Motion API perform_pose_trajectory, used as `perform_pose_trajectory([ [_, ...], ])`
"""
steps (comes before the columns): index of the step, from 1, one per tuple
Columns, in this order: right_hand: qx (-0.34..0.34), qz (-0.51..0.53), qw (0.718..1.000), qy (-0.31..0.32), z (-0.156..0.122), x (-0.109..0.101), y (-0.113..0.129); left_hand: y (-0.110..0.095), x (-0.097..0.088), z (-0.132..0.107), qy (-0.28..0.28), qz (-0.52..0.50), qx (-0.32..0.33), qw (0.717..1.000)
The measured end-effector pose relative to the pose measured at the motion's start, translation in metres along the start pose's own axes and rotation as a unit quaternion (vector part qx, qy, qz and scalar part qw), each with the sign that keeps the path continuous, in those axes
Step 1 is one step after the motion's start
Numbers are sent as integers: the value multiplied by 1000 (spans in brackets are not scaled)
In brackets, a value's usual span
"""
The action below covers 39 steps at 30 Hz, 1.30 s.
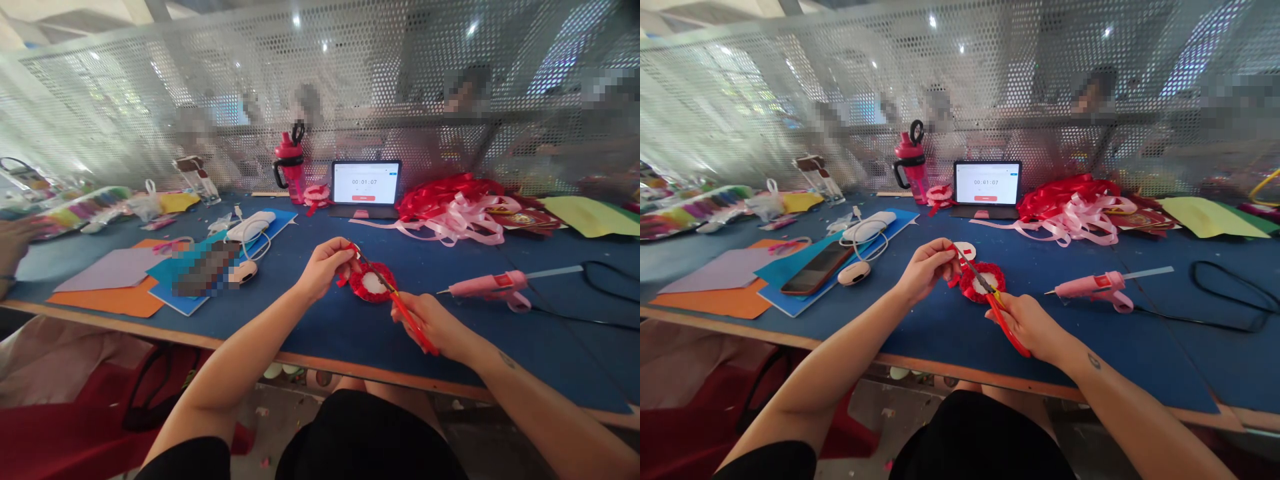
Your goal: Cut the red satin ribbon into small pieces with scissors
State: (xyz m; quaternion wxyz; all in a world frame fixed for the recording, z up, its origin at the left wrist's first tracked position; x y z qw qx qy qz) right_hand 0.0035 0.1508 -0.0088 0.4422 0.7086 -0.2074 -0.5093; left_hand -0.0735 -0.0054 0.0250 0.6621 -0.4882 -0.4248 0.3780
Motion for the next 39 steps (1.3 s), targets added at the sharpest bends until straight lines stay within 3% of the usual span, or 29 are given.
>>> perform_pose_trajectory([
  [6,-12,57,998,0,1,-3,-9,0,-5,2,-12,34,26,999],
  [10,-11,96,995,-10,1,-6,-15,0,-8,4,-24,-5,44,999],
  [14,-26,52,998,-12,2,-6,-16,0,-5,4,-8,-40,48,998],
  [23,-29,-88,996,3,-1,-7,-6,-1,-5,4,-6,-7,66,998],
  [35,-34,-66,997,0,1,-6,-12,-6,-10,4,-43,-30,84,995],
  [39,-34,-69,997,15,-1,-5,-7,-6,-7,3,-32,-17,72,997],
])
Point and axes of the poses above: each hand's wrist, its own z-axis towards the middle knuckle, its own x-axis out of the palm, y = z × x, the point moved 7 cm from there along z, towards the middle knuckle, and after that the axes turned 2 degrees about -z, right-handed, at the moved point
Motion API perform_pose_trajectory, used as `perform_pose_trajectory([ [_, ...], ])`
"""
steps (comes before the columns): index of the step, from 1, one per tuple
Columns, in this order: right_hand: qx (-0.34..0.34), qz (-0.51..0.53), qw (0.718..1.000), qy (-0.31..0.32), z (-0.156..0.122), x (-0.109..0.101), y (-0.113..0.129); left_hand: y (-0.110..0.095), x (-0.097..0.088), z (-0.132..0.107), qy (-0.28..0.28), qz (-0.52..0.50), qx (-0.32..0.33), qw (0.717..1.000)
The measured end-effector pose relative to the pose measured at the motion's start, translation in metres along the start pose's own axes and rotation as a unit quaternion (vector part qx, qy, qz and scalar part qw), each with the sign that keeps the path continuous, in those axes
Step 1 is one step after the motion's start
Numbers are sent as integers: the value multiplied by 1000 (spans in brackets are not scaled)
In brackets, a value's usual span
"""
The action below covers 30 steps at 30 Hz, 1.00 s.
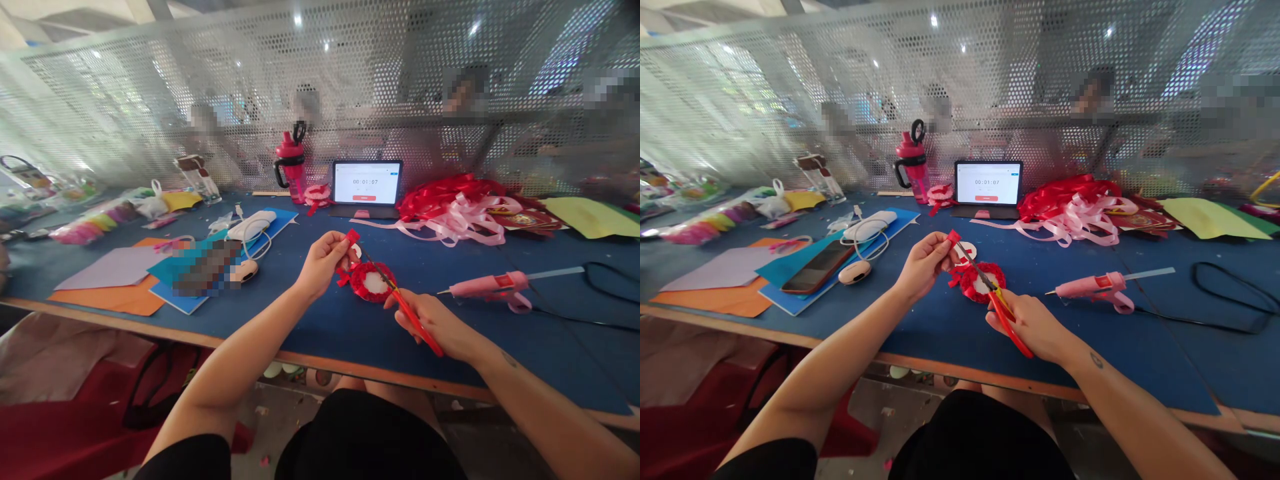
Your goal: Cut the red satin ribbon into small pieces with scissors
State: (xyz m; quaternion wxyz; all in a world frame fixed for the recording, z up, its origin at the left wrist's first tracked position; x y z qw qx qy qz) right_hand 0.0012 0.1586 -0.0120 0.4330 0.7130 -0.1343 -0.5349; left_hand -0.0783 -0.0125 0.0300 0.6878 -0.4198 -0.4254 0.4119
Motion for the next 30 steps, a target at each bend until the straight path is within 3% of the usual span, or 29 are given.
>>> perform_pose_trajectory([
  [7,6,16,1000,10,-1,1,1,6,5,-3,23,22,-59,998],
  [30,17,110,994,17,2,7,-2,9,7,-4,37,10,-61,997],
])
Point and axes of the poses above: each hand's wrist, its own z-axis towards the middle knuckle, its own x-axis out of the palm, y = z × x, the point moved 7 cm from there along z, towards the middle knuckle, and after that the axes turned 2 degrees about -z, right-handed, at the moved point
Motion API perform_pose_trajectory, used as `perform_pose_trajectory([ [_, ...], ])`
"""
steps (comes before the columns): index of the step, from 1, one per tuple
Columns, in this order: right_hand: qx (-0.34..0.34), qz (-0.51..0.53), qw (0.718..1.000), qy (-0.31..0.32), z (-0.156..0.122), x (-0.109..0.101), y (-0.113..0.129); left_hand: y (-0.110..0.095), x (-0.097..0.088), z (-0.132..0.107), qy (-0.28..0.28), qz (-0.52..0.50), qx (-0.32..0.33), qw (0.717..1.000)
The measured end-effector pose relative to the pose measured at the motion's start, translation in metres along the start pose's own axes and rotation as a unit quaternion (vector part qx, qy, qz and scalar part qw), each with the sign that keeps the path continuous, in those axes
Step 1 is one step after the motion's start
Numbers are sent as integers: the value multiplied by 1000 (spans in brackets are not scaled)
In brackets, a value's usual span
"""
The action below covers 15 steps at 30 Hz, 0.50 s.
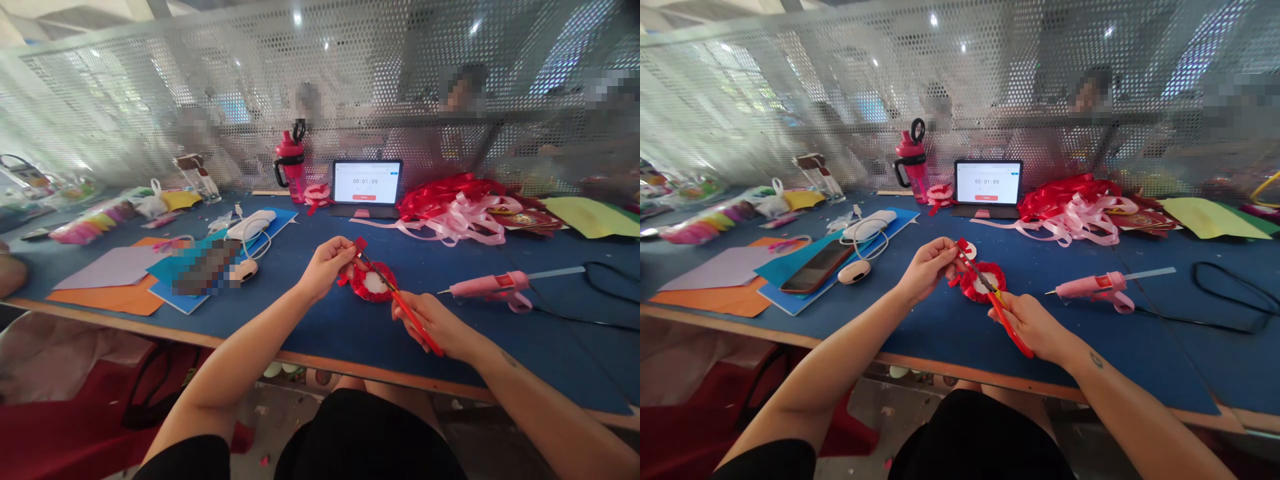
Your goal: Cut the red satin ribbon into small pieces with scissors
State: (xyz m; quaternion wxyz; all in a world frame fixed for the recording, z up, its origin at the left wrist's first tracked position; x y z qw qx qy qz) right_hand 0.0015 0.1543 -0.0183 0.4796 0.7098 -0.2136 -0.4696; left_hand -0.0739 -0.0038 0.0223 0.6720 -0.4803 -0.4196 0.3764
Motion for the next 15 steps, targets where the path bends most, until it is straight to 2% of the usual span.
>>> perform_pose_trajectory([
  [11,11,-13,1000,-26,0,-4,3,-2,0,0,-1,-4,3,1000],
  [15,-4,6,999,-49,2,-9,0,-8,-12,3,-40,17,27,999],
])
Point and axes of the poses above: each hand's wrist, its own z-axis towards the middle knuckle, its own x-axis out of the palm, y = z × x, the point moved 7 cm from there along z, towards the middle knuckle, and after that the axes turned 2 degrees about -z, right-handed, at the moved point
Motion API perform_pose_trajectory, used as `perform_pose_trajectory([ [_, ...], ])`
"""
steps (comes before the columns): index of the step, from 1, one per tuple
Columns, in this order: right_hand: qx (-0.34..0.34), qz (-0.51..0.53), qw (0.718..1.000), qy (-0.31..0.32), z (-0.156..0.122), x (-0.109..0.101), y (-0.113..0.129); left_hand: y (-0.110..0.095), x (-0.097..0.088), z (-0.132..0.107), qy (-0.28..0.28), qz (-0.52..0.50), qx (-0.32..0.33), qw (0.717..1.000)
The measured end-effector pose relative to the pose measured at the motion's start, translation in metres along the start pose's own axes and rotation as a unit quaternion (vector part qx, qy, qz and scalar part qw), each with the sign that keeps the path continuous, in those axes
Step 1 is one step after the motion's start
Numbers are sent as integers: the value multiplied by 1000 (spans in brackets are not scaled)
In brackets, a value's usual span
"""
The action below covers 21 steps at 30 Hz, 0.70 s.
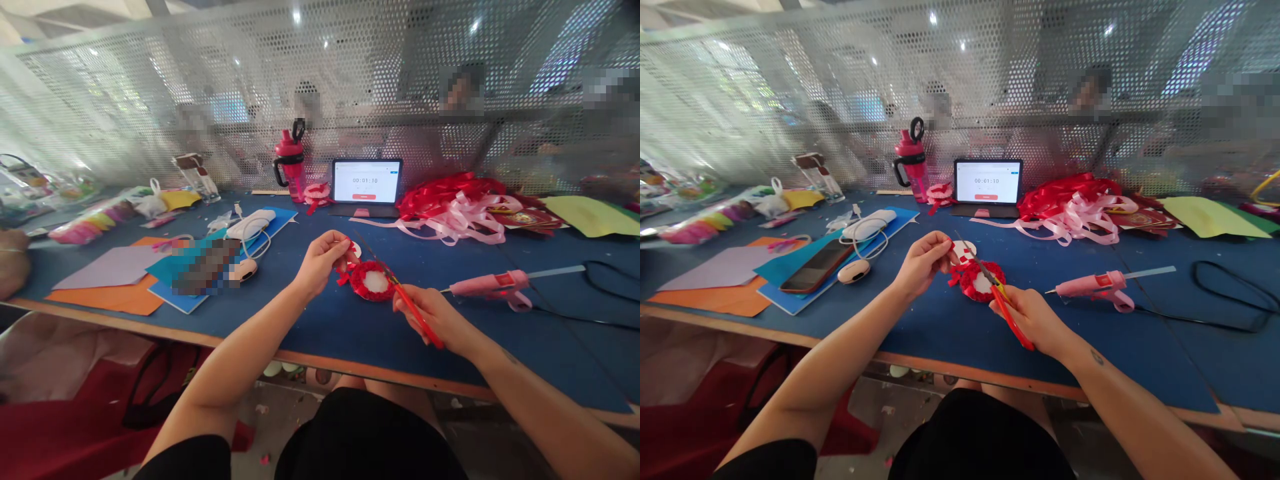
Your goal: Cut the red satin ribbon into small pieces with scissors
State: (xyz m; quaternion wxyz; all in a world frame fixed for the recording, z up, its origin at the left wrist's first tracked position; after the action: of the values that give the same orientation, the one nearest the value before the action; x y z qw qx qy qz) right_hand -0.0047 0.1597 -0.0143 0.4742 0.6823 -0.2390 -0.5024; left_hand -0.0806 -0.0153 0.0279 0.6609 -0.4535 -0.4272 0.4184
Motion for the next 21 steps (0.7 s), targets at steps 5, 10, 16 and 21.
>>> perform_pose_trajectory([
  [5,8,45,999,-11,0,-3,-6,-2,-23,15,-25,186,46,981],
  [10,17,80,996,-30,-2,-4,-1,12,-31,22,27,445,41,894],
  [16,5,122,992,-38,0,-7,-4,10,-15,16,69,517,107,846],
  [21,-4,141,989,-42,0,-9,-4,10,26,-5,271,467,161,826],
])
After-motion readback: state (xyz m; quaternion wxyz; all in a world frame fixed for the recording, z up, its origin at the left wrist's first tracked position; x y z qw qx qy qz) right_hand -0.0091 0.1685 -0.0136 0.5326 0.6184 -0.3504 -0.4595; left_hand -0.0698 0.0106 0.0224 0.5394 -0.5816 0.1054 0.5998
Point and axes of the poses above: each hand's wrist, its own z-axis towards the middle knuckle, its own x-axis out of the palm, y = z × x, the point moved 7 cm from there along z, towards the middle knuckle, and after that the axes turned 2 degrees about -z, right-handed, at the moved point
